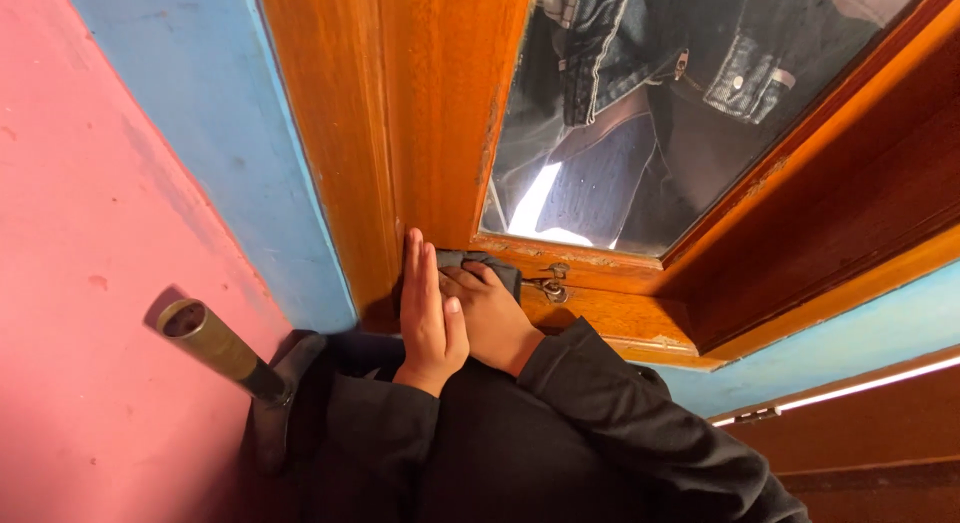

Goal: The person wipes the surface of a small rectangular mirror set in a wooden door frame using a dark cloth. They repeatedly rub the glass and the surrounding wooden frame with consistent hand motions throughout the clip.

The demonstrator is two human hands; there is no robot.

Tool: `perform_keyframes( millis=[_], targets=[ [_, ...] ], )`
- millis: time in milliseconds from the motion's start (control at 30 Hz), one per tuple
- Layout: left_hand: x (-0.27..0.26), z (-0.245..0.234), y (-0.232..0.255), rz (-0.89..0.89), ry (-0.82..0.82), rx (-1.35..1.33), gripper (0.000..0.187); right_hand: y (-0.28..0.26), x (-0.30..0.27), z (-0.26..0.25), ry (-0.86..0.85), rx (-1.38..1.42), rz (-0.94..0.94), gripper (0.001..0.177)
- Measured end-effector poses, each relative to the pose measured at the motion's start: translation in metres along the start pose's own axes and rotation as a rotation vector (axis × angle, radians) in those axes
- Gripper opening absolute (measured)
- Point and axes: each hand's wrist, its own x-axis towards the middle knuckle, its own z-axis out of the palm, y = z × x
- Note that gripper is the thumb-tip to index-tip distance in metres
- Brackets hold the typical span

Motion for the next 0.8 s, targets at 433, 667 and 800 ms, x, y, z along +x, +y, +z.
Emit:
perform_keyframes(
  millis=[433, 667, 800],
  targets=[
    [0.012, 0.006, 0.002, -0.147, -0.253, -0.024, 0.059, 0.053, -0.142, -0.136, -0.249, -0.057, 0.227, 0.046],
    [0.009, 0.014, -0.002, -0.225, -0.226, -0.112, 0.061, 0.068, -0.165, -0.143, -0.114, -0.165, 0.29, 0.042],
    [0.01, 0.012, -0.003, -0.225, -0.226, -0.121, 0.065, 0.038, -0.101, -0.114, -0.044, 0.081, 0.113, 0.042]
  ],
)
